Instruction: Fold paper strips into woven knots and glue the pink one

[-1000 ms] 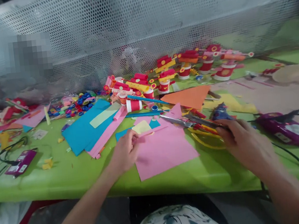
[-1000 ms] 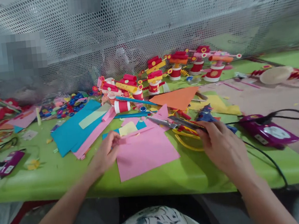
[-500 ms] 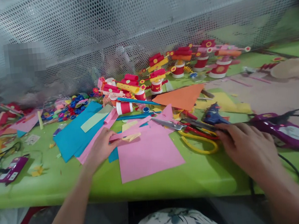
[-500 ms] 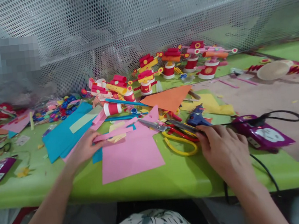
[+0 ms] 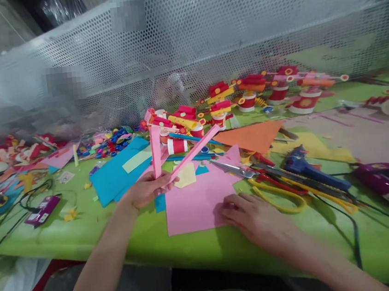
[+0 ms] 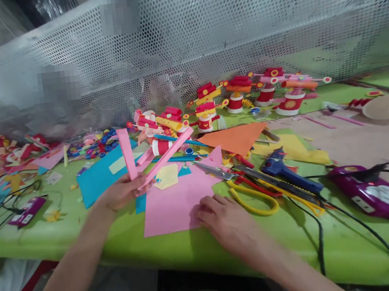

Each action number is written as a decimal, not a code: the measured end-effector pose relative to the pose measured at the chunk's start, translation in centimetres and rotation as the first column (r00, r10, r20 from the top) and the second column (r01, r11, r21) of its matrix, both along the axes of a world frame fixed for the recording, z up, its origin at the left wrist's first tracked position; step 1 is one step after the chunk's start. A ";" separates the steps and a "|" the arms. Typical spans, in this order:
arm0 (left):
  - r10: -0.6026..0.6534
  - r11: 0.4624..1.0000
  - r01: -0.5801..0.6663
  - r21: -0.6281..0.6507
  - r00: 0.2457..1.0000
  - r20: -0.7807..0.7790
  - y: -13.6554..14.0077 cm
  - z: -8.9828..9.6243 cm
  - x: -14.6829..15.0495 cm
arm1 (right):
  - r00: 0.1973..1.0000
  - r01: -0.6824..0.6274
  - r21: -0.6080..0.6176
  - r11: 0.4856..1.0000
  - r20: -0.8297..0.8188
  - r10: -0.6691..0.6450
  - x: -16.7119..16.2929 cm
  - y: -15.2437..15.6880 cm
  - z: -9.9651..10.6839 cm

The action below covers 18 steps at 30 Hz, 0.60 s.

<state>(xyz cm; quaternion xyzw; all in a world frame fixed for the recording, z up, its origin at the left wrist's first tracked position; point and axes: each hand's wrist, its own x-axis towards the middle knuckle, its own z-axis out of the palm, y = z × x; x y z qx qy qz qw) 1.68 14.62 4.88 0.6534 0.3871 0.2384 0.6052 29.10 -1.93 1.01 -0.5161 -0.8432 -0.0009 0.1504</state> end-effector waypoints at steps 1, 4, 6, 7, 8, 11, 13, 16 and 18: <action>-0.029 0.993 0.041 -0.115 0.994 0.104 0.1 0.1 0.5 | 1.000 -0.002 -0.019 1.000 0.004 0.002 -0.6 0.7 -0.1; -0.085 0.923 0.190 -0.335 0.949 0.302 0.5 0.4 2.4 | 0.988 -0.018 -0.146 0.989 -0.157 -0.005 -1.2 3.3 0.9; -0.120 0.878 0.282 -0.387 0.912 0.393 0.8 0.6 3.9 | 0.878 0.045 -0.259 0.965 -0.450 -0.162 -0.9 5.2 2.5; -0.129 0.864 0.314 -0.394 0.894 0.429 0.8 0.7 4.7 | 0.768 0.040 -0.297 0.954 -0.601 -0.219 -0.8 6.1 3.5; -0.143 0.847 0.347 -0.403 0.879 0.455 0.8 0.6 5.5 | 0.646 0.000 -0.314 0.949 -0.725 -0.240 -0.7 6.9 4.4; -0.165 0.803 0.405 -0.437 0.856 0.490 0.5 0.2 7.4 | 0.341 -0.072 -0.317 0.946 -0.899 -0.275 -0.9 8.7 6.0; -0.151 0.793 0.399 -0.461 0.861 0.485 0.2 -0.1 8.1 | 0.195 -0.080 -0.320 0.944 -0.934 -0.299 -1.2 9.3 6.0; -0.097 0.819 0.352 -0.453 0.863 0.495 -0.4 -0.5 8.3 | -0.013 -0.107 -0.342 0.934 -0.938 -0.345 -1.1 9.6 5.0; -0.006 0.903 0.221 -0.367 0.864 0.504 -0.8 -0.6 8.1 | -0.126 -0.116 -0.386 0.915 -0.908 -0.399 -0.6 9.5 4.4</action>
